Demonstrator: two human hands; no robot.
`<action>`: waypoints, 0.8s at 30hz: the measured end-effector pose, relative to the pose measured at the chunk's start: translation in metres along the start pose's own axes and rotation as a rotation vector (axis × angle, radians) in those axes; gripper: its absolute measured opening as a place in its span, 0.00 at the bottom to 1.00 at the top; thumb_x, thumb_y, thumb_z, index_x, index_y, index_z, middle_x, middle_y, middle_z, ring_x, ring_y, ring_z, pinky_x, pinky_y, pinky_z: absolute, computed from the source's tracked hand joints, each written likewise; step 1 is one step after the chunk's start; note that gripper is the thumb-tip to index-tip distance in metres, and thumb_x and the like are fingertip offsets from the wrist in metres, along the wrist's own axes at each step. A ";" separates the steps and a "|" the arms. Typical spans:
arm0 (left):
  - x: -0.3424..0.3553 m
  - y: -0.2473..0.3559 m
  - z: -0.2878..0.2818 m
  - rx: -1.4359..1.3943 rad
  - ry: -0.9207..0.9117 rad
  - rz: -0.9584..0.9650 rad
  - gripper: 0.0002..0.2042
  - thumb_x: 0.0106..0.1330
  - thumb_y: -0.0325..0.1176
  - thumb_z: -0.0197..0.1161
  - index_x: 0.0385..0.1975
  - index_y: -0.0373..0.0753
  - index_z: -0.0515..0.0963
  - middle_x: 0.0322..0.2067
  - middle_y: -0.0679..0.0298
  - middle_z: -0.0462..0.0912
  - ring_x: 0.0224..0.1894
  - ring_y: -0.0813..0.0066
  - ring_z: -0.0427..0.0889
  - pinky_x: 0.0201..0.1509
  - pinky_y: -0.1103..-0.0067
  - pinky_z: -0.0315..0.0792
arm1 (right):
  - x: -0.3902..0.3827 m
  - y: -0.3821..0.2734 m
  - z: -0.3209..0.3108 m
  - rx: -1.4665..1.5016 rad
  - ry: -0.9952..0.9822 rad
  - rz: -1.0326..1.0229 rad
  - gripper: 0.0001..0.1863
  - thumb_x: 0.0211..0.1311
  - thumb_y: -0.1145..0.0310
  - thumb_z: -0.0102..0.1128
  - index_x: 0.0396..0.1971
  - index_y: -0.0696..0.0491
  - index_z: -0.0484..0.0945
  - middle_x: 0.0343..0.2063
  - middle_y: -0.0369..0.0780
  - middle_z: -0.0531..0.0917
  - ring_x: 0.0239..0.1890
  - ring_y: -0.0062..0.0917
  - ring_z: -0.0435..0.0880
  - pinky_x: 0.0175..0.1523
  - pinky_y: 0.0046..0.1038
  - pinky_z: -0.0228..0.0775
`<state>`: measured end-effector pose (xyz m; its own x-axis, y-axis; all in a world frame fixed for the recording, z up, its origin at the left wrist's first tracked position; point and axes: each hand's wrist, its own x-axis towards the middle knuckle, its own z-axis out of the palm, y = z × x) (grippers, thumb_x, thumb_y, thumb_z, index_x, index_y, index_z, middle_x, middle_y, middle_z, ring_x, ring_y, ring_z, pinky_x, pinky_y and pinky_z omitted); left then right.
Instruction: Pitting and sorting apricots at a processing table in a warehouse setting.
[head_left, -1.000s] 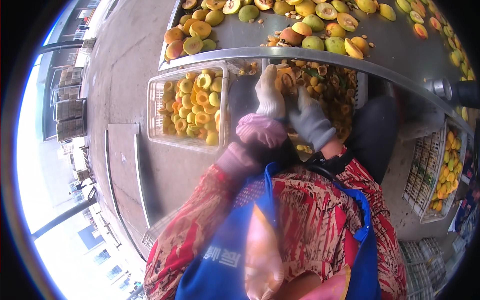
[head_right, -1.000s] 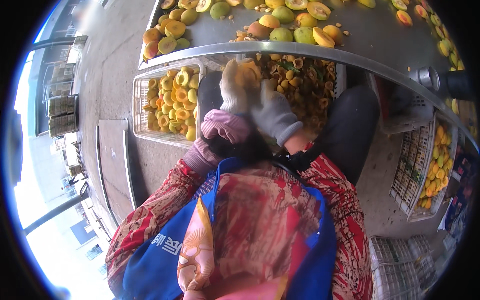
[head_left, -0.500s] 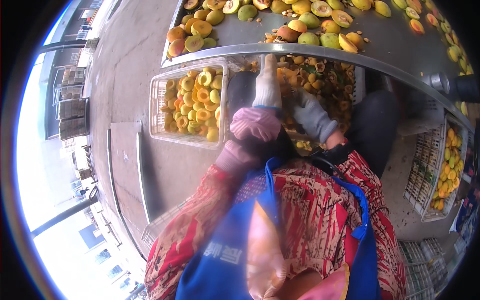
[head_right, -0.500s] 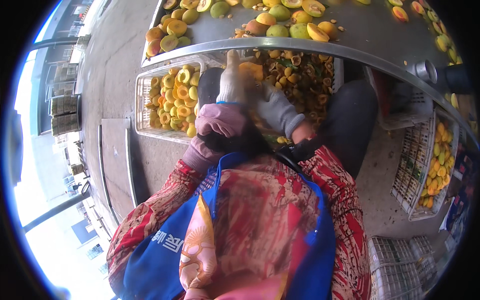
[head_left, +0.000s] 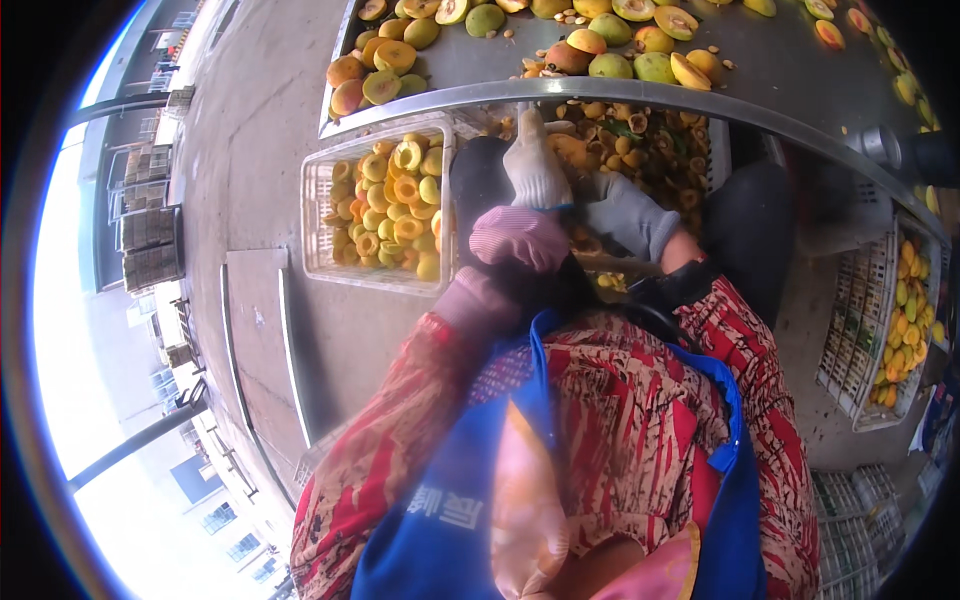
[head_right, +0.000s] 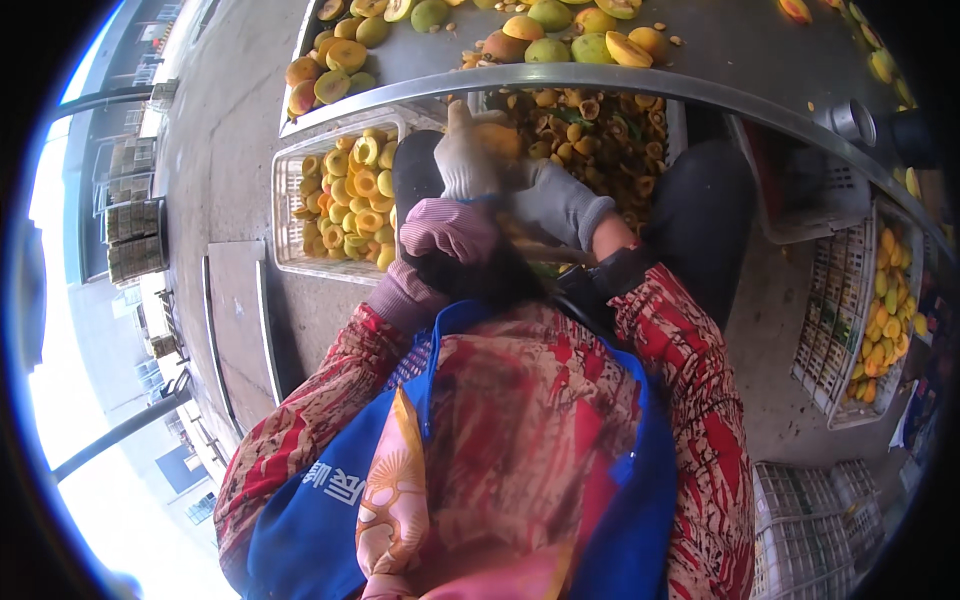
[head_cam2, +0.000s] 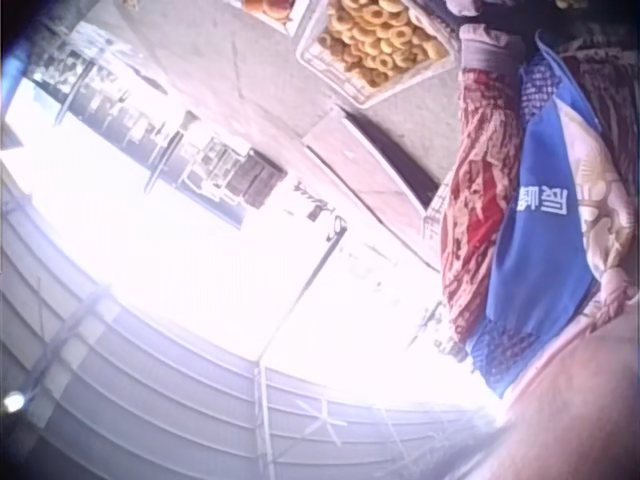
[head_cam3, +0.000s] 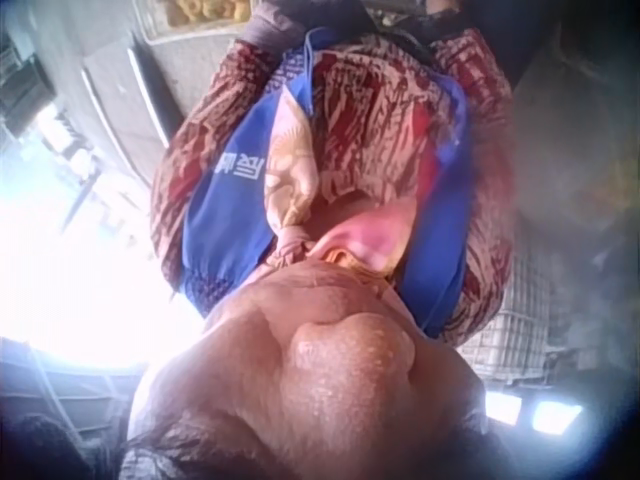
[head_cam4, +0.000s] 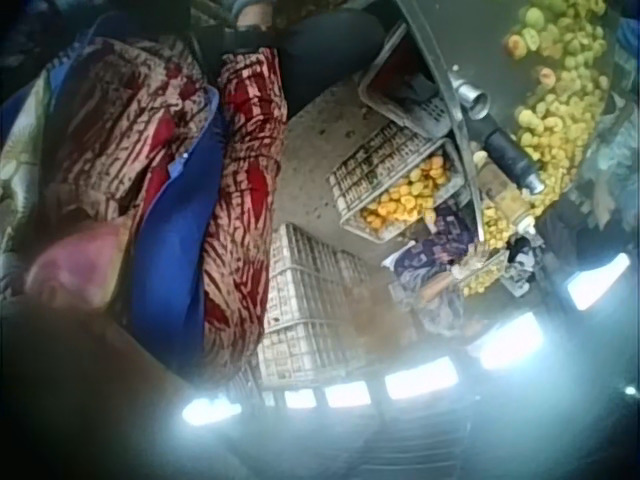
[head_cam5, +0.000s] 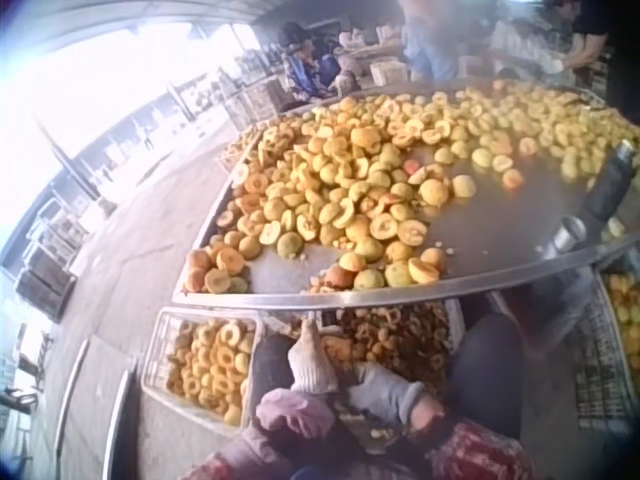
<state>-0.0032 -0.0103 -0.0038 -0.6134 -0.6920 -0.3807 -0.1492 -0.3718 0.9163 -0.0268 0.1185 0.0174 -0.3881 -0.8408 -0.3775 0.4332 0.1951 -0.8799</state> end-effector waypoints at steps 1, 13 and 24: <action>0.001 -0.002 -0.001 0.001 0.001 -0.003 0.27 0.67 0.53 0.46 0.30 0.31 0.81 0.21 0.61 0.79 0.21 0.80 0.74 0.25 0.84 0.69 | -0.001 -0.003 0.001 0.048 -0.036 0.023 0.10 0.61 0.67 0.57 0.40 0.54 0.77 0.23 0.30 0.78 0.24 0.12 0.72 0.29 0.18 0.64; 0.007 0.002 -0.007 0.046 -0.067 -0.096 0.27 0.67 0.56 0.46 0.38 0.33 0.78 0.23 0.62 0.79 0.21 0.77 0.76 0.25 0.82 0.72 | 0.005 -0.003 -0.006 -0.361 0.035 -0.053 0.11 0.57 0.69 0.61 0.40 0.56 0.78 0.32 0.35 0.83 0.34 0.17 0.77 0.42 0.23 0.70; 0.012 -0.002 -0.006 0.001 -0.090 -0.274 0.26 0.68 0.52 0.45 0.34 0.31 0.78 0.24 0.58 0.80 0.21 0.72 0.78 0.25 0.78 0.73 | 0.009 0.014 -0.014 -0.382 0.019 0.022 0.10 0.57 0.68 0.60 0.38 0.56 0.79 0.31 0.37 0.83 0.32 0.19 0.78 0.40 0.23 0.70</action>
<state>-0.0052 -0.0216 -0.0113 -0.6165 -0.5084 -0.6012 -0.3191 -0.5368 0.7811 -0.0356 0.1202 -0.0021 -0.3989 -0.8253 -0.3996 0.1082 0.3904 -0.9143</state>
